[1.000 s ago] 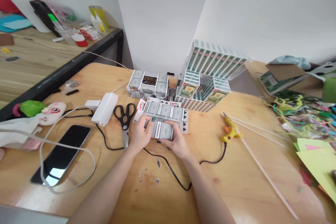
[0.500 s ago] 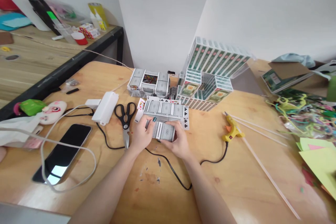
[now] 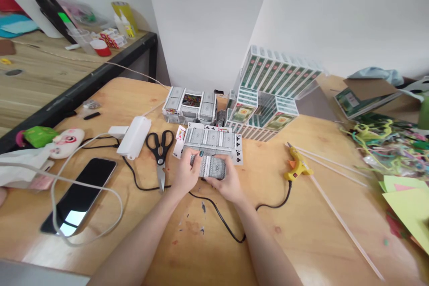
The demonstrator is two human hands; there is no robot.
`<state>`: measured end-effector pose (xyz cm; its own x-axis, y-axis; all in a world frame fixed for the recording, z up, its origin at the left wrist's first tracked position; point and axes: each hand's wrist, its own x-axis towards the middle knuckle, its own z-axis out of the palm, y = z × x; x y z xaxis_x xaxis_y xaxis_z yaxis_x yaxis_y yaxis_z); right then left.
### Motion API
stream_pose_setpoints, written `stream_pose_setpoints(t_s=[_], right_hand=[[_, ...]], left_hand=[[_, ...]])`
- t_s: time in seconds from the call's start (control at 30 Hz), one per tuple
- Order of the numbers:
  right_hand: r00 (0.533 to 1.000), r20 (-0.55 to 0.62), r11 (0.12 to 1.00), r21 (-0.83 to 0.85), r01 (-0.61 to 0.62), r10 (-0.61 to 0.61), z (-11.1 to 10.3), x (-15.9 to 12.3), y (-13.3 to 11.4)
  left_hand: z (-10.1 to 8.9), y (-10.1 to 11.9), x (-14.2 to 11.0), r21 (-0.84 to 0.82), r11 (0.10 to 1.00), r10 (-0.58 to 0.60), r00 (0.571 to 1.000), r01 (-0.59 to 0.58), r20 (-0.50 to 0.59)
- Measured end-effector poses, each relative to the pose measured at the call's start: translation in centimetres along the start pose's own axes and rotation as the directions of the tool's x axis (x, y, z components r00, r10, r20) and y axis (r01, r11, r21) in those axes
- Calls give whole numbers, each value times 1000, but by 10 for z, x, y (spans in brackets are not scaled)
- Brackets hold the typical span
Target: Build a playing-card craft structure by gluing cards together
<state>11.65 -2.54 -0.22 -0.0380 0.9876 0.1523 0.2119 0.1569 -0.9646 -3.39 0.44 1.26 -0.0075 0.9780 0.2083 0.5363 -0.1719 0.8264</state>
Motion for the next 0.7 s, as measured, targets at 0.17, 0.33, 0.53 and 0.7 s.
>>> stream_pose_setpoints(t_s=[0.17, 0.33, 0.53, 0.7], right_hand=[[972, 186, 902, 380, -205, 143, 1, 2, -2], [980, 70, 866, 458, -200, 189, 7, 3, -2], [979, 34, 876, 441, -195, 200, 8, 4, -4], [976, 20, 876, 437, -205, 218, 7, 5, -6]], left_hand=[[-1, -3, 1, 7, 1000, 18, 1000, -18, 2], [-2, -3, 0, 34, 999, 29, 1000, -29, 7], [-2, -2, -2, 60, 997, 43, 999, -42, -8], [-2, -4, -2, 81, 995, 50, 999, -50, 5]])
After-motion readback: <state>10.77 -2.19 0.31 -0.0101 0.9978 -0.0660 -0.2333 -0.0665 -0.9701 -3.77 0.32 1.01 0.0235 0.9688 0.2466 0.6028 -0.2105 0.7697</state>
